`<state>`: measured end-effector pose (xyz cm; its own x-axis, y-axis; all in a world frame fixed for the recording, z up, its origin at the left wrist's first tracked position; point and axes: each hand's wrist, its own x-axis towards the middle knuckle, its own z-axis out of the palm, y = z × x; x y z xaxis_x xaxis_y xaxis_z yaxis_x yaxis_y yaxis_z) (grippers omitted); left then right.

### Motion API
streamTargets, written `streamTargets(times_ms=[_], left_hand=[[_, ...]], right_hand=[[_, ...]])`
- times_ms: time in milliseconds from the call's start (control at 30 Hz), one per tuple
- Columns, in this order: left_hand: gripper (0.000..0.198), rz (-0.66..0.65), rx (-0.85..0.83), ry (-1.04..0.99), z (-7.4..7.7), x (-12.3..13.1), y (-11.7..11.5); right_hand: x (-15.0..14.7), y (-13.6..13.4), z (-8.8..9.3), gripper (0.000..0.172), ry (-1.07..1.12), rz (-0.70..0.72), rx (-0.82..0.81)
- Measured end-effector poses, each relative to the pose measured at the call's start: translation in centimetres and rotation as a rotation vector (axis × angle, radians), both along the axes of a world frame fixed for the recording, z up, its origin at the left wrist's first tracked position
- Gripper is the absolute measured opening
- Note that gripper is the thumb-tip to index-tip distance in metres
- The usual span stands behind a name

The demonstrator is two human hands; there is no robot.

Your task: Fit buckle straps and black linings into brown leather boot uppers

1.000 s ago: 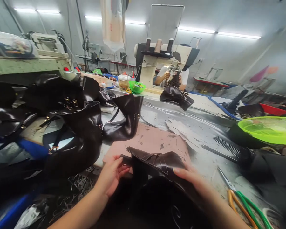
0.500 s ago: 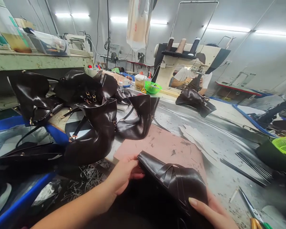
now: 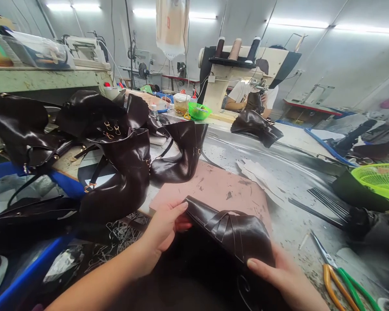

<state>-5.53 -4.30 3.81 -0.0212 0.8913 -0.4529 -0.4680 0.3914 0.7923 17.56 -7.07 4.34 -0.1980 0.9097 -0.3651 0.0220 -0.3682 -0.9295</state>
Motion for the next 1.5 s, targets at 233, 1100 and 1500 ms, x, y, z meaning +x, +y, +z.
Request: streamTargets(times_ms=[233, 1100, 1500], left_hand=[[0.014, 0.166, -0.044, -0.200, 0.0, 1.5, 0.7], [0.032, -0.439, 0.110, -0.026, -1.4, 5.7, 1.9], [0.038, -0.521, 0.209, 0.043, -1.8, 7.2, 1.9]], right_hand=[[0.2, -0.1, -1.3, 0.038, 0.087, -0.063, 0.005], [1.9, 2.6, -1.2, 0.039, 0.149, 0.019, 0.176], [2.6, 2.8, -2.2, 0.034, 0.244, 0.118, 0.118]])
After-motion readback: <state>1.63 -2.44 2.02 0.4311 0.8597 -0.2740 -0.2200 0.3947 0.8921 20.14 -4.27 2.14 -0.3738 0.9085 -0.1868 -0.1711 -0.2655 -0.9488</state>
